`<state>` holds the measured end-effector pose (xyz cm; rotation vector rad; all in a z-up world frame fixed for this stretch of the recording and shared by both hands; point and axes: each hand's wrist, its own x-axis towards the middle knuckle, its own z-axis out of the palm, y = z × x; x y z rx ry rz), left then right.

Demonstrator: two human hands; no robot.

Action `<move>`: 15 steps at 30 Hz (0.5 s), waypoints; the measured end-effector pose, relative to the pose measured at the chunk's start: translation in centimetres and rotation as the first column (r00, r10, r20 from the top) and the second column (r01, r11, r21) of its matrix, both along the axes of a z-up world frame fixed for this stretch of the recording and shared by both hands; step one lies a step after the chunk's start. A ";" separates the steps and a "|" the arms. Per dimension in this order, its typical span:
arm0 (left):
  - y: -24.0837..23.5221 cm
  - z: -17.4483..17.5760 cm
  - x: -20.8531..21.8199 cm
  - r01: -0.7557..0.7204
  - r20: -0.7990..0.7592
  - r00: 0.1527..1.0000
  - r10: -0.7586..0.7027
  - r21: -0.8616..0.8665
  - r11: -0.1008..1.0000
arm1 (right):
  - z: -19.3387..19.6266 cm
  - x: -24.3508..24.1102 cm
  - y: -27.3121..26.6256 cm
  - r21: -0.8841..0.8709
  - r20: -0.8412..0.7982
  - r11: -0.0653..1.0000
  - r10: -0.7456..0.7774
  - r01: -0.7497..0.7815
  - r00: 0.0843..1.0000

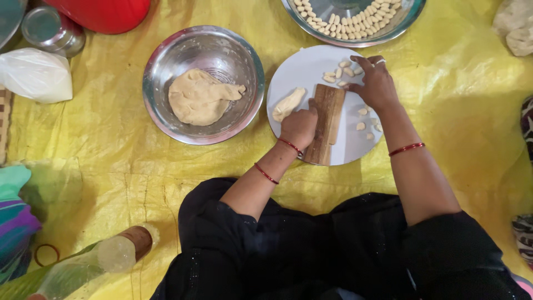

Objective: The person shapes small pieces of dough into elongated forms using a grooved wooden board. They roll the dough between their palms and then press it against the board to create ridges, placing the finished pieces onto a plate.

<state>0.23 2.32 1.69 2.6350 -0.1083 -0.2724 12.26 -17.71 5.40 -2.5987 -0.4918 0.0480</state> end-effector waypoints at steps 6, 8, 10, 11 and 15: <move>0.1 0.7 -0.2 0.072 0.015 0.997 -0.072 0.004 0.997 | -1.0 2.3 1.5 0.009 0.018 0.981 0.191 -0.191 0.981; 0.0 1.1 -0.4 0.076 -0.002 0.997 -0.076 -0.020 0.997 | -1.6 3.0 2.2 0.020 0.032 0.986 0.167 -0.168 0.985; 0.0 1.5 -0.4 0.081 -0.015 0.997 -0.081 -0.030 0.996 | -2.0 3.8 2.9 0.033 0.078 0.985 0.164 -0.167 0.983; -0.1 1.6 -0.5 0.083 -0.023 0.996 -0.083 -0.030 0.996 | -2.1 4.2 3.2 0.040 0.112 0.983 0.172 -0.177 0.979; 0.1 2.1 -0.3 0.072 -0.030 0.997 -0.074 -0.057 0.996 | -1.9 5.4 3.9 -0.001 0.169 0.985 0.169 -0.171 0.971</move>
